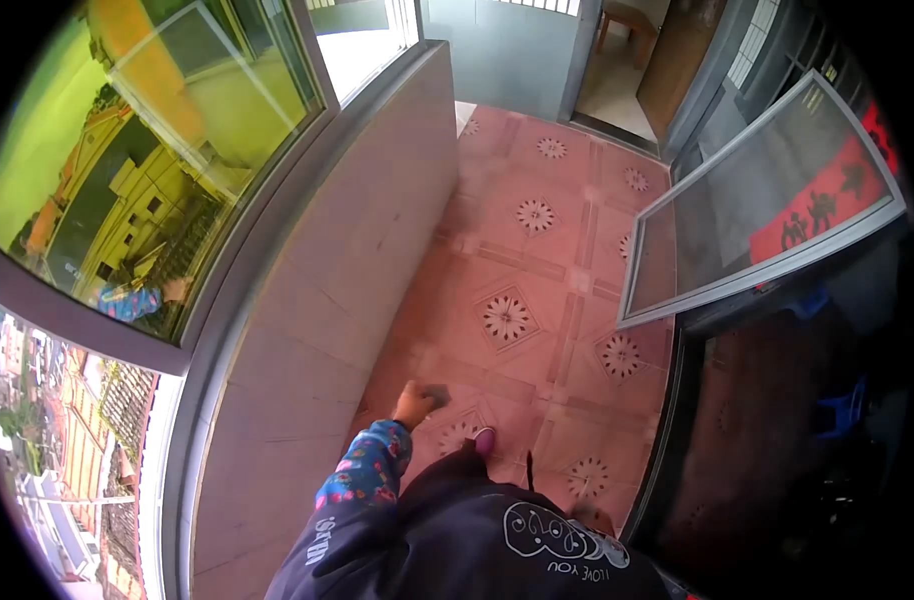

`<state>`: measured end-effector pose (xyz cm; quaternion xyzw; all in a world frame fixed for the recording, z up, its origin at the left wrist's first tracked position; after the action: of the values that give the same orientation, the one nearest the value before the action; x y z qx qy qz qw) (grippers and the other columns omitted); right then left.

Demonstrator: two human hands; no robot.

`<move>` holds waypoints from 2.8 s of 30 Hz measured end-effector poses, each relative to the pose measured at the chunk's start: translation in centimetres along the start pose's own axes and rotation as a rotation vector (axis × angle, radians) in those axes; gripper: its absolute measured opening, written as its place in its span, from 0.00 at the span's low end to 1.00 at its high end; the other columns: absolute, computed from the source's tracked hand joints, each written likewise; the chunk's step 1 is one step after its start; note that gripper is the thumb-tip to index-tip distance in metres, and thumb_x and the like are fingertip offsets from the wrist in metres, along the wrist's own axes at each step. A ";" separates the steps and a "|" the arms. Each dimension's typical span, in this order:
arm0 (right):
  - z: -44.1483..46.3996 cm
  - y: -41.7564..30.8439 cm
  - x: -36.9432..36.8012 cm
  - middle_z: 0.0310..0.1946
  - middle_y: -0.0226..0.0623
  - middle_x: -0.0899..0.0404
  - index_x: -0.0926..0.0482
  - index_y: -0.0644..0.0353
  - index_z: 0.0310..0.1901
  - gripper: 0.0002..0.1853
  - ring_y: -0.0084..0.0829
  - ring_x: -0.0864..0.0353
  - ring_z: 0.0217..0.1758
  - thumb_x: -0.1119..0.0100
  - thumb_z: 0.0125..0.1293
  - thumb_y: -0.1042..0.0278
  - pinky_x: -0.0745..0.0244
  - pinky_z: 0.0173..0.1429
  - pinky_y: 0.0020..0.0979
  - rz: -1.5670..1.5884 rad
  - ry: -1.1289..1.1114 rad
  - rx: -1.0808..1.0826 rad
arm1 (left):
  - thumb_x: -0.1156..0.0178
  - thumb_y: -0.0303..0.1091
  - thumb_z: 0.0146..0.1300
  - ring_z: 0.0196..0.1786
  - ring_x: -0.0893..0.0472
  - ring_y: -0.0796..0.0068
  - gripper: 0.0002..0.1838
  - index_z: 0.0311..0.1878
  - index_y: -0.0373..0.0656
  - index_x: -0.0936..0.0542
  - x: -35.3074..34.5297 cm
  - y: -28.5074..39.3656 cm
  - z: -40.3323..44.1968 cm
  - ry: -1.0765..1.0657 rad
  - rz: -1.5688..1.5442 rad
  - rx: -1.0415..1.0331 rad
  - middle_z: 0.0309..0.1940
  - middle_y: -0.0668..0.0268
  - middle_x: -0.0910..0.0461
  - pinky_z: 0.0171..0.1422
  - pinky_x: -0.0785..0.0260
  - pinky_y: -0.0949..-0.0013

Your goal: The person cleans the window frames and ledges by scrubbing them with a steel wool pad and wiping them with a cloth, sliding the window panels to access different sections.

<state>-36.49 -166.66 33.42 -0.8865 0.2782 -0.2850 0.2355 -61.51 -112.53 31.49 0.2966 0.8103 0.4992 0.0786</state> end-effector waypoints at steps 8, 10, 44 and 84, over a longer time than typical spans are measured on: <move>12.6 -12.2 3.2 0.31 0.37 0.18 0.21 0.67 0.42 0.18 0.28 0.21 0.30 0.33 0.54 0.63 0.24 0.34 0.33 -0.001 0.074 0.037 | 0.35 0.30 0.51 0.31 0.18 0.67 0.15 0.42 0.40 0.25 -12.4 14.2 9.7 -0.180 0.185 -0.083 0.30 0.57 0.18 0.35 0.25 0.63; 17.2 -15.2 3.3 0.32 0.38 0.18 0.21 0.67 0.43 0.19 0.29 0.20 0.31 0.32 0.54 0.63 0.24 0.34 0.34 -0.106 0.022 -0.019 | 0.35 0.32 0.54 0.35 0.16 0.64 0.17 0.47 0.41 0.25 -12.3 14.5 12.5 -0.143 0.232 -0.116 0.35 0.55 0.16 0.39 0.23 0.64; 74.0 -90.2 -0.3 0.40 0.46 0.15 0.19 0.63 0.49 0.32 0.37 0.16 0.46 0.23 0.42 0.54 0.22 0.50 0.39 -0.788 -0.182 0.222 | 0.36 0.35 0.55 0.45 0.19 0.44 0.18 0.47 0.45 0.29 -9.7 50.9 70.6 0.294 0.257 -0.120 0.37 0.51 0.18 0.50 0.29 0.52; 101.5 -174.4 -64.4 0.44 0.42 0.15 0.21 0.64 0.52 0.30 0.32 0.17 0.47 0.25 0.47 0.58 0.23 0.53 0.34 -1.133 -1.150 0.947 | 0.44 0.20 0.62 0.43 0.21 0.72 0.12 0.48 0.40 0.32 28.2 82.4 94.4 2.348 -0.014 -0.198 0.38 0.60 0.23 0.50 0.29 0.69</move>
<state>46.69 28.05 36.03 -0.7065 -0.4998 0.0416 0.4993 -11.23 2.00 60.59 -0.3568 0.3454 0.5264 -0.6902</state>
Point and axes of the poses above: each hand's wrist, its own z-axis towards the middle knuckle, its own x-axis out of the back of the hand, y = z × x, the point moved 2 cm from there along z, towards the middle knuckle
